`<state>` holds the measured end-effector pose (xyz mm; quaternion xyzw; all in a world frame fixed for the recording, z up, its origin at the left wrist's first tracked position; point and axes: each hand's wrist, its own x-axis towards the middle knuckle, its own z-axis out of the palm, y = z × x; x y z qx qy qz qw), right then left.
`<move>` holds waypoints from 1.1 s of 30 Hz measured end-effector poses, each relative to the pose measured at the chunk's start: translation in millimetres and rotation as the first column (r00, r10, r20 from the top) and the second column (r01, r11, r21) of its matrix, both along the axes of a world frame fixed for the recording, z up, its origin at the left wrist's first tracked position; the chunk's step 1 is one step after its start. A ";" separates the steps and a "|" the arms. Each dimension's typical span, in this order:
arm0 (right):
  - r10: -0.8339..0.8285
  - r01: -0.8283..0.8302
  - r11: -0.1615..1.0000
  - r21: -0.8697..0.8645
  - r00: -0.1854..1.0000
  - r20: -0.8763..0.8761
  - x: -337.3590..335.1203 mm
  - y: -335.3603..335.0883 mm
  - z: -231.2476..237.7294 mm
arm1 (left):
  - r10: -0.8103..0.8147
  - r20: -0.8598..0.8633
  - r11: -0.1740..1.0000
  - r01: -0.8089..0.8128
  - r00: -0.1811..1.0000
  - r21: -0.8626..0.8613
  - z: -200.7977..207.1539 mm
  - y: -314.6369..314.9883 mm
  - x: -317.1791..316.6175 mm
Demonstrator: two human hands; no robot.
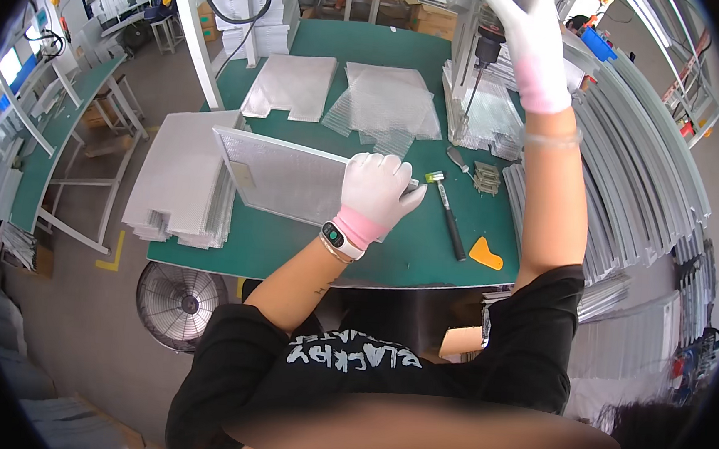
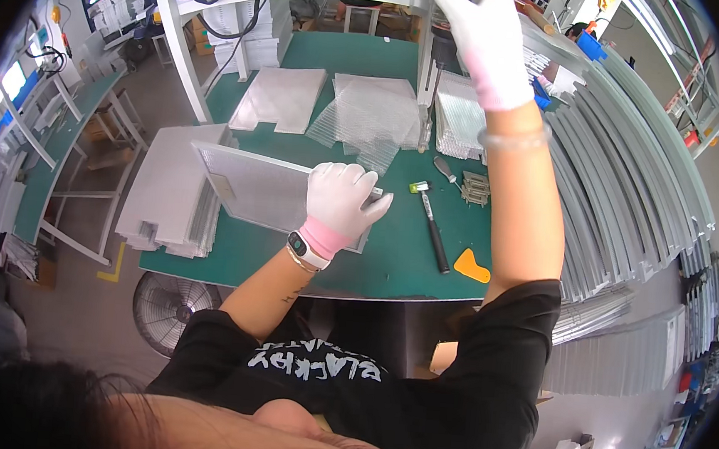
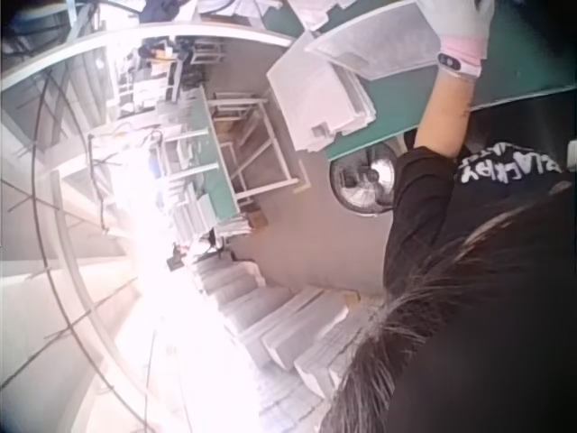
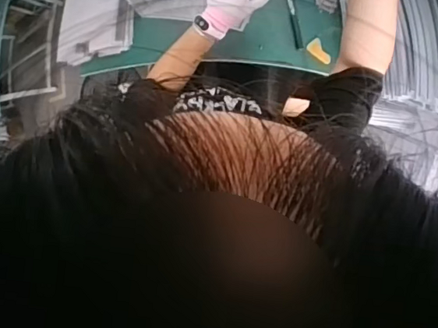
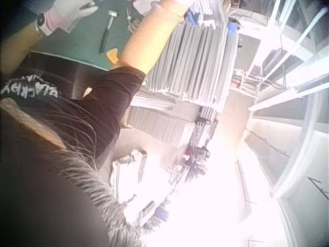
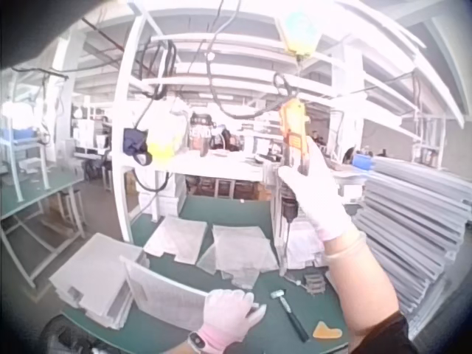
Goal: Assembling metal air filters by fitting mesh into frames and securing them with a power screwdriver and mallet.
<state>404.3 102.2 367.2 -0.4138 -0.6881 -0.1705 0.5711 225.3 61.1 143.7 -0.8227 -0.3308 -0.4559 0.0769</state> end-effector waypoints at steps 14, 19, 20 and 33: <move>0.586 -0.704 0.594 0.389 0.046 -0.809 -54.5 -30.4 25.7 | -0.060 0.089 0.998 0.062 0.994 -0.022 -3.1 16.1 7.1; 0.613 -0.843 0.503 0.190 0.194 -0.766 -39.2 -27.2 10.5 | -0.021 0.049 0.999 0.023 0.999 -0.041 4.5 8.9 7.3; 0.606 -0.836 0.514 0.191 0.197 -0.771 -39.3 -29.0 9.5 | -0.022 0.047 0.999 0.024 0.999 -0.040 4.8 8.1 7.1; 0.568 -0.795 0.587 0.154 0.268 -0.778 -51.5 -43.0 3.8 | -0.020 0.087 0.998 0.015 0.996 0.057 -2.7 5.5 4.7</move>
